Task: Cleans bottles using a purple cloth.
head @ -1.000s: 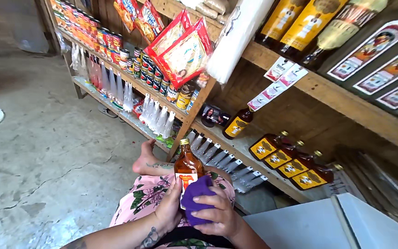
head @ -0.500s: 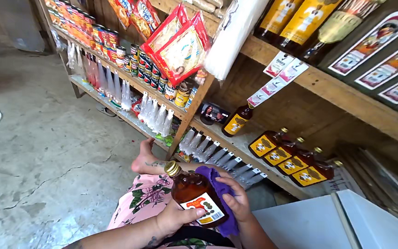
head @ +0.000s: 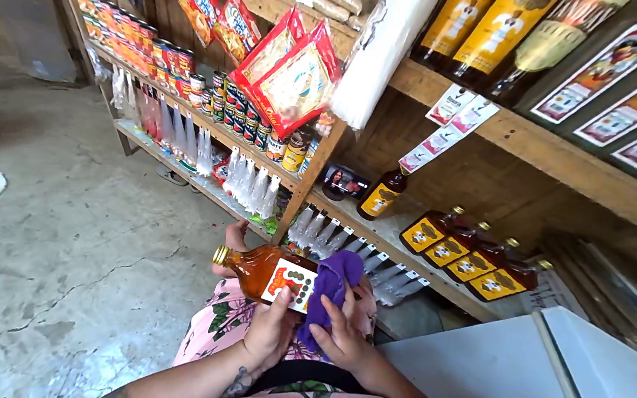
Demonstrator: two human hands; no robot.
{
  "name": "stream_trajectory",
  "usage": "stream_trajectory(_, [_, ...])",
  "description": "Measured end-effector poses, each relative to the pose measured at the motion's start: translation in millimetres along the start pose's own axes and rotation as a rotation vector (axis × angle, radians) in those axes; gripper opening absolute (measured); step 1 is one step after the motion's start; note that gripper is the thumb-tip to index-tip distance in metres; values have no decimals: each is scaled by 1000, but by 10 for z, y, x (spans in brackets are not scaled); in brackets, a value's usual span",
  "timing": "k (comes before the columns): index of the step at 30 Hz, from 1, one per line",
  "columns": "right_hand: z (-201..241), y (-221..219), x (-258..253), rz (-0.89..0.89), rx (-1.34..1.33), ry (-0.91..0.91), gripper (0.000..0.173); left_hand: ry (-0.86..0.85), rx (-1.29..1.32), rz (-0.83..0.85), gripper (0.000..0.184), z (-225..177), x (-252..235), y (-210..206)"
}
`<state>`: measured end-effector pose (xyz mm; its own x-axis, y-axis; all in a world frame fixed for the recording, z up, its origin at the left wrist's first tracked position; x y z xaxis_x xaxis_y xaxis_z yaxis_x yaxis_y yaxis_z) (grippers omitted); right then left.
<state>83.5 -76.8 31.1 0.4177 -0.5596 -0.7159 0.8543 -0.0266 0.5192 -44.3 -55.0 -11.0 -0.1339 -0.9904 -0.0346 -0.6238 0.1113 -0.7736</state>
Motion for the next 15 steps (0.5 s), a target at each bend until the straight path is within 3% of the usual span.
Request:
stream_trajectory(5, [-149, 166, -94, -185, -136, -61, 60, 73, 17, 121, 54, 65, 11, -83])
stream_trajectory(9, [-373, 343, -153, -363, -464, -393, 48, 53, -100, 197, 46, 65, 41, -124])
stream_trajectory(12, [-472, 385, -217, -447, -479, -657, 41, 26, -136, 186, 42, 72, 41, -122])
stream_trajectory(15, [-481, 330, -195, -515, -465, -751, 43, 44, -128, 100, 50, 86, 18, -77])
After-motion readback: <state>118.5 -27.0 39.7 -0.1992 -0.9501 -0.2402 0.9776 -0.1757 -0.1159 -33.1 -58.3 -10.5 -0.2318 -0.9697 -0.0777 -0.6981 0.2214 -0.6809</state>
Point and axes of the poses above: each hand's wrist, its own x-axis away from the middle knuckle, its own y-axis out of the back of the hand, z = x × y, the point moved 8 cm from there along -x, towards the middle knuckle, and after that the axes turned 10 degrees about -x, right-handed, at the moved point
